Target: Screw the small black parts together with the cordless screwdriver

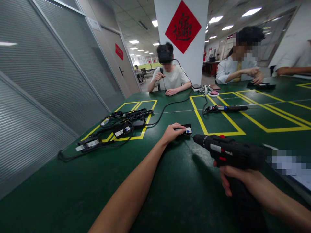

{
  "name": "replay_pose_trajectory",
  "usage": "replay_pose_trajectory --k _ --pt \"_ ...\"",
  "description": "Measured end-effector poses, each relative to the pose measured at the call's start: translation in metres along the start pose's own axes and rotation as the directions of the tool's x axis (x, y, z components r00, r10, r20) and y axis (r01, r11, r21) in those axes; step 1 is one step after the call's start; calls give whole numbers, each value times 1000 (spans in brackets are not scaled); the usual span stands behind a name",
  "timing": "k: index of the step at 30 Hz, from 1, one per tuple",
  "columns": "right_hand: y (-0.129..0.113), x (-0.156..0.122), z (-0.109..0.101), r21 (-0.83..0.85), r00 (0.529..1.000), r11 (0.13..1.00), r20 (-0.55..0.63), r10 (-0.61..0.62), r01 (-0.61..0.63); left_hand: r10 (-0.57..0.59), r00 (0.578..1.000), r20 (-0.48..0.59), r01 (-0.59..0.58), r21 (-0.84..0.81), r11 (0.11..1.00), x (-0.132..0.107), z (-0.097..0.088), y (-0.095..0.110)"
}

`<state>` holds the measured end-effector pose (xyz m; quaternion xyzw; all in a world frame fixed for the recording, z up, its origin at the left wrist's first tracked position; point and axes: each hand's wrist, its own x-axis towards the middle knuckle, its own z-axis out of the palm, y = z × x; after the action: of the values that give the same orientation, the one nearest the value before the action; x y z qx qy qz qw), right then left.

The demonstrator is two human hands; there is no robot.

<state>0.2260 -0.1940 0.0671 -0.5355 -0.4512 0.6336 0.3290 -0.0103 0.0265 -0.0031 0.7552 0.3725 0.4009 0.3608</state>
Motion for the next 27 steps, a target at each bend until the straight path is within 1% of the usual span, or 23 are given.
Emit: replay_pose_trajectory --k 7,14,19,24,27 --pt "-1 -2 1 43 1000 999 2 -13 13 2 1000 3 -2 -4 1000 0 0 -1" --pt "-1 0 3 19 999 1000 -36 -14 15 -4 1000 5 4 0 1000 -1 -1 2" --pt "2 0 1 51 1000 999 -16 -13 14 -12 1000 -1 12 -14 1000 -1 0 2" --pt "-2 -1 1 37 1000 999 -21 -2 3 -4 1000 0 4 -10 1000 -1 0 2" --pt "-2 -1 1 -12 1000 1000 -17 -14 14 1 1000 6 -1 -8 1000 -1 -1 3"
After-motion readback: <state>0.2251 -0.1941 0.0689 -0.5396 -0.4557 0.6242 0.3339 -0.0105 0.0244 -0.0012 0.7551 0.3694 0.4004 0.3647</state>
